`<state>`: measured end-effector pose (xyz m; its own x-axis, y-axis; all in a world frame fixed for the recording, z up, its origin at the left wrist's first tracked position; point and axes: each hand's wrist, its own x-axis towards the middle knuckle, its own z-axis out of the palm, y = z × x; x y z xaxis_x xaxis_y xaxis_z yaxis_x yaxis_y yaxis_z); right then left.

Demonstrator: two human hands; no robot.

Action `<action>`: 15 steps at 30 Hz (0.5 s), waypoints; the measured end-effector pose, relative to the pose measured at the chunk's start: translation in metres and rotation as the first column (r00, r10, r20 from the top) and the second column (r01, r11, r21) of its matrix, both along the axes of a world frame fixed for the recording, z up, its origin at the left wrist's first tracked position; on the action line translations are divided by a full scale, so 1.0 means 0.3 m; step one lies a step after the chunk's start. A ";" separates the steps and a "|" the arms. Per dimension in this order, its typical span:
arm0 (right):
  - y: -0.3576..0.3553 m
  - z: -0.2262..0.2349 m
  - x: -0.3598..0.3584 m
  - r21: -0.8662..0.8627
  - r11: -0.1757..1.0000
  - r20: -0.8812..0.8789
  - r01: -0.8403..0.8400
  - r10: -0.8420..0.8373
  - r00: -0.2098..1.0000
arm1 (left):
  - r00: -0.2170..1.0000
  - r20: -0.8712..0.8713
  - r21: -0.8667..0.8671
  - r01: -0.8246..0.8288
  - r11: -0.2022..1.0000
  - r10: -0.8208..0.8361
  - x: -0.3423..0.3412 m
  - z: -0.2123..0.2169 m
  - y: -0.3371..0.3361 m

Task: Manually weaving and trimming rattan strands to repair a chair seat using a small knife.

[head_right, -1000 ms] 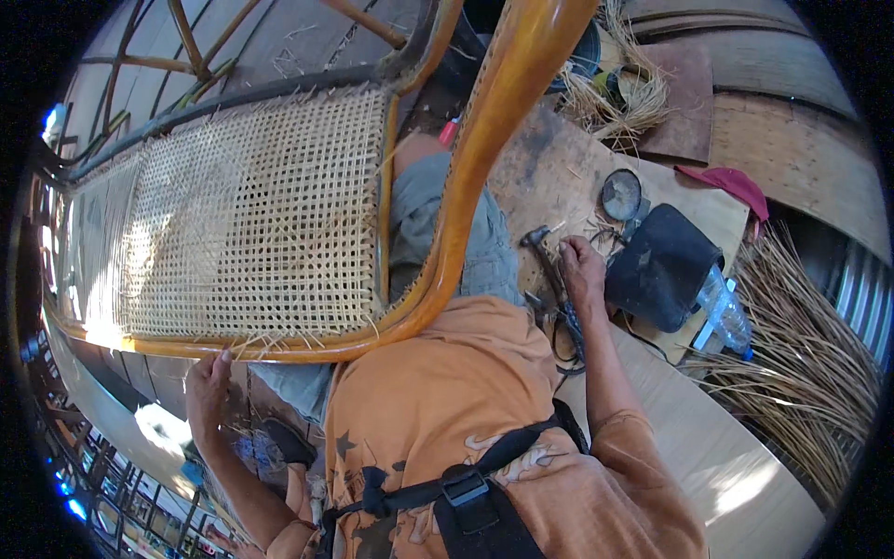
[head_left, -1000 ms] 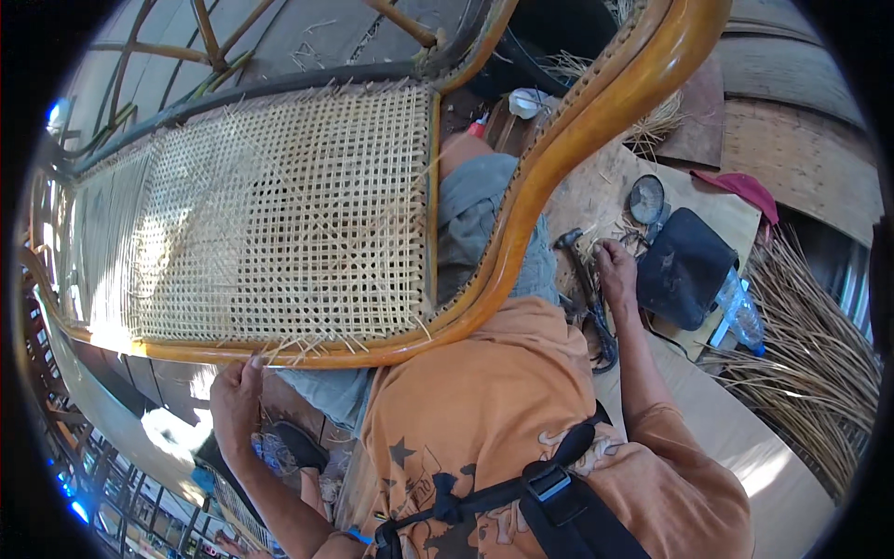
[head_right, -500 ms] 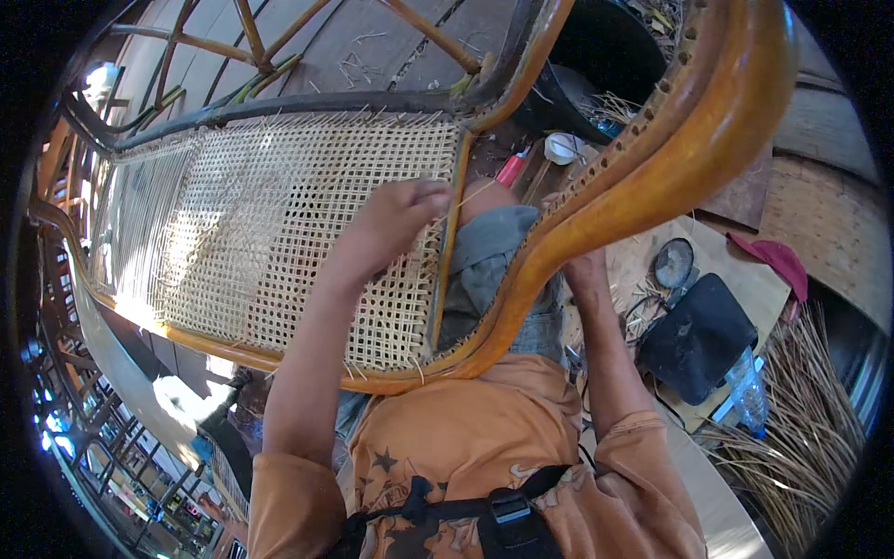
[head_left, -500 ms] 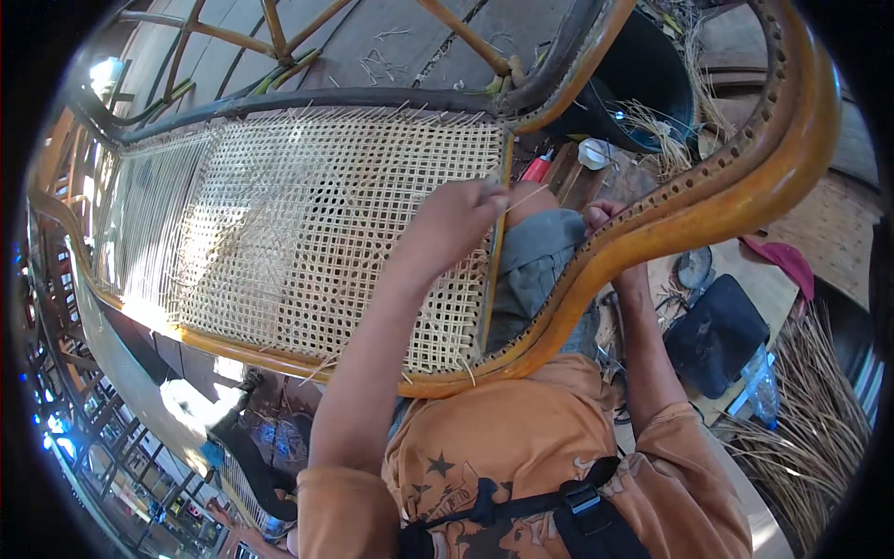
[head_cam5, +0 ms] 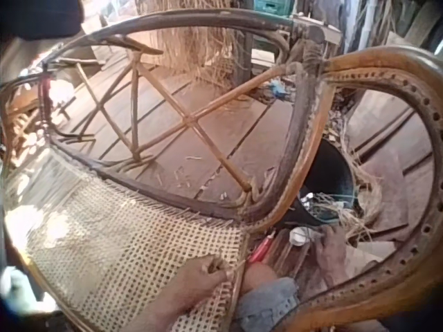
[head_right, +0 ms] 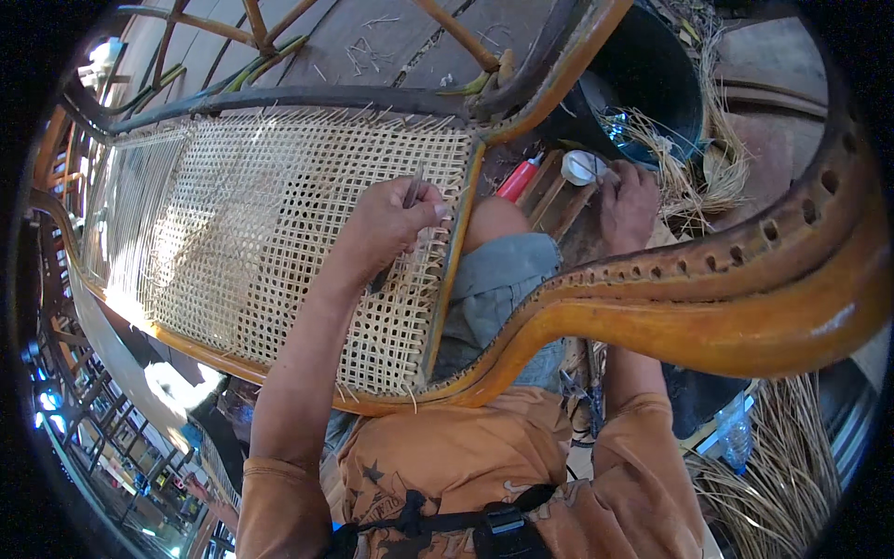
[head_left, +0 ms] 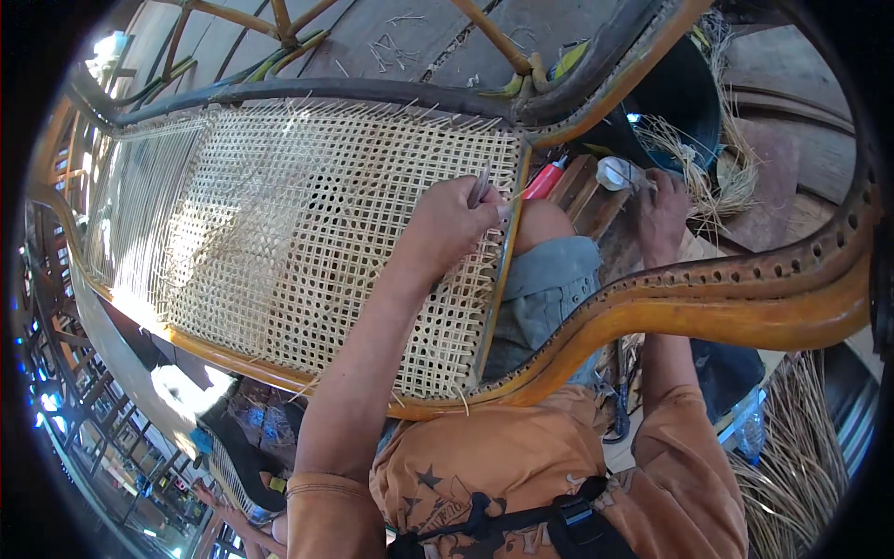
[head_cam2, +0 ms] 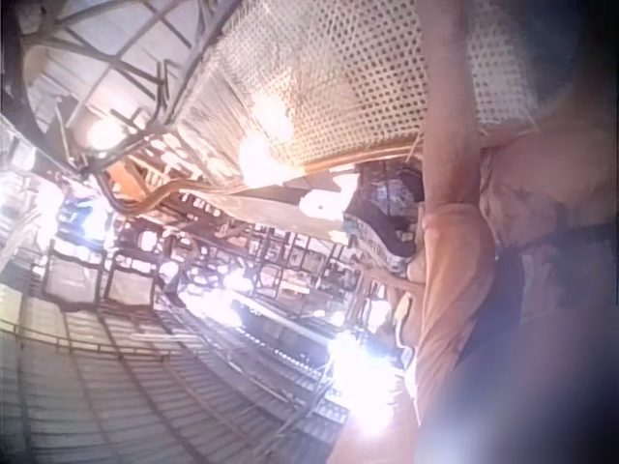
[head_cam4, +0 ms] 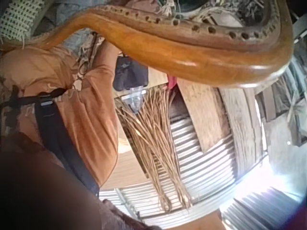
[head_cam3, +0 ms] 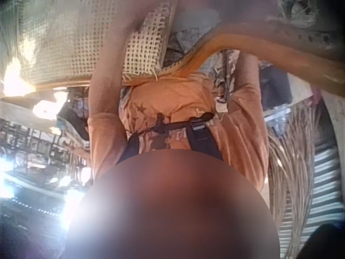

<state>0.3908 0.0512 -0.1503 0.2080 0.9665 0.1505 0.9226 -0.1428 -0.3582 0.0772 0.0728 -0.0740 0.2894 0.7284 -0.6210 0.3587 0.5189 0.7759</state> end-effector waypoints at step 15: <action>0.052 -0.011 0.057 -0.318 0.941 -0.023 -0.120 0.119 0.993 | 0.995 0.077 -0.072 -0.056 0.996 0.062 0.027 0.008 0.019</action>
